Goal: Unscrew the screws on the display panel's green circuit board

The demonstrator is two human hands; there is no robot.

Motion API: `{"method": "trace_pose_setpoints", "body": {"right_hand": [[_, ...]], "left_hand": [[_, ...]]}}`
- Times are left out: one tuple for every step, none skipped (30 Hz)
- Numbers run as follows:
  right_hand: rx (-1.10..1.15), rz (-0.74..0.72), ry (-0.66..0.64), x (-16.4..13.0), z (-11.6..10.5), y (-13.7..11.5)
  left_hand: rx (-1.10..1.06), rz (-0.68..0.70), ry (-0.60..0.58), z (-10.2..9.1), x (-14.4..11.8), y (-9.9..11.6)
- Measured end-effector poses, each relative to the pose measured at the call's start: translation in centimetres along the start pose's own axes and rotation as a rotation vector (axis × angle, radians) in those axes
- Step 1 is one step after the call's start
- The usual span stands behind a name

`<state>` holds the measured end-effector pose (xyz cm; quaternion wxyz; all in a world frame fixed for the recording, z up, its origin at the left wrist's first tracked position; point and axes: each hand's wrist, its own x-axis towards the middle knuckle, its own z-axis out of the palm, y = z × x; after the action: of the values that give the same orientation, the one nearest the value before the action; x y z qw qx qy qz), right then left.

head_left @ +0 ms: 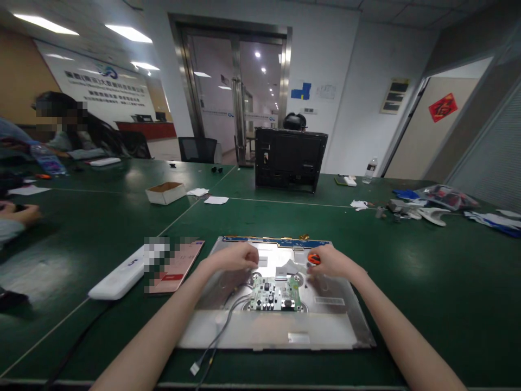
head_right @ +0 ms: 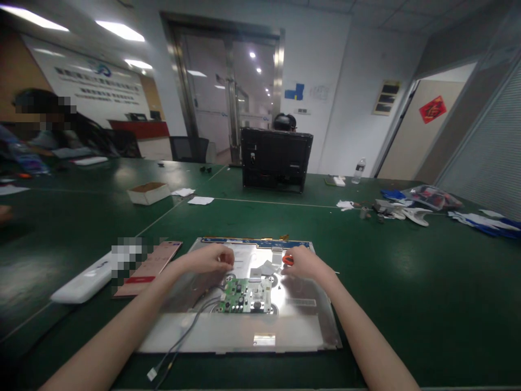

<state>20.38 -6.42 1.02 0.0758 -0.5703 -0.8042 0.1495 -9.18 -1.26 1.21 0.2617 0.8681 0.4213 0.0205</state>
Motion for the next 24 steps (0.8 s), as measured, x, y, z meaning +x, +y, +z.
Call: {"method": "trace_pose_setpoints", "body": {"right_hand": [[0.008,-0.005,0.000,0.3,0.3,0.3],[0.018,-0.014,0.003,0.5,0.7,0.6],[0.028,-0.026,0.008,0.6,1.1,0.7],[0.037,-0.038,0.016,0.5,1.4,0.8],[0.042,-0.047,0.025,0.4,1.7,0.8],[0.044,-0.053,0.035,0.3,2.1,0.7],[0.044,-0.056,0.043,0.2,2.4,0.6],[0.042,-0.060,0.049,0.1,2.7,0.5],[0.040,-0.064,0.050,0.1,2.9,0.4],[0.039,-0.069,0.047,0.1,3.1,0.3],[0.039,-0.074,0.043,0.0,3.2,0.2],[0.040,-0.078,0.038,0.0,3.3,0.2],[0.040,-0.081,0.034,0.0,3.3,0.2],[0.042,-0.083,0.032,0.0,3.3,0.2],[0.044,-0.086,0.027,-0.1,3.3,0.2],[0.049,-0.091,0.019,-0.1,3.1,0.2],[0.056,-0.098,0.006,-0.2,3.0,0.2],[0.066,-0.107,-0.013,-0.3,2.8,0.2],[0.079,-0.116,-0.035,-0.4,2.6,0.2],[0.094,-0.126,-0.061,-0.5,2.4,0.2],[0.110,-0.136,-0.087,-0.6,2.2,0.1],[0.125,-0.145,-0.113,-0.7,2.1,0.1],[0.139,-0.153,-0.138,-0.7,2.0,0.0],[0.149,-0.160,-0.159,-0.8,2.0,0.0]], "left_hand": [[-0.006,0.010,-0.003,0.3,0.1,-0.1],[-0.014,0.015,0.000,0.6,0.2,-0.3],[-0.029,0.022,-0.001,0.8,0.1,-0.4],[-0.047,0.026,-0.002,1.0,0.0,-0.5],[-0.070,0.030,-0.008,1.1,-0.2,-0.6],[-0.093,0.033,-0.017,1.1,-0.4,-0.7],[-0.112,0.031,-0.028,1.0,-0.6,-0.7],[-0.128,0.027,-0.036,0.9,-0.8,-0.8],[-0.140,0.023,-0.040,0.8,-0.9,-0.8],[-0.147,0.019,-0.040,0.7,-0.9,-0.8],[-0.151,0.015,-0.036,0.7,-1.0,-0.8],[-0.153,0.013,-0.029,0.7,-0.9,-0.9],[-0.152,0.013,-0.020,0.7,-0.9,-0.9],[-0.149,0.013,-0.010,0.7,-0.8,-0.9],[-0.146,0.011,-0.003,0.8,-0.8,-0.9],[-0.145,0.008,0.000,0.8,-0.7,-1.0],[-0.149,0.004,0.000,0.8,-0.8,-1.0],[-0.156,-0.003,-0.005,0.7,-0.8,-1.1],[-0.168,-0.011,-0.014,0.6,-1.0,-1.1],[-0.185,-0.018,-0.026,0.4,-1.2,-1.1],[-0.205,-0.025,-0.043,0.1,-1.5,-1.1],[-0.227,-0.031,-0.062,-0.1,-1.8,-1.2],[-0.248,-0.040,-0.084,-0.4,-2.1,-1.2],[-0.266,-0.050,-0.105,-0.6,-2.5,-1.1]]}}
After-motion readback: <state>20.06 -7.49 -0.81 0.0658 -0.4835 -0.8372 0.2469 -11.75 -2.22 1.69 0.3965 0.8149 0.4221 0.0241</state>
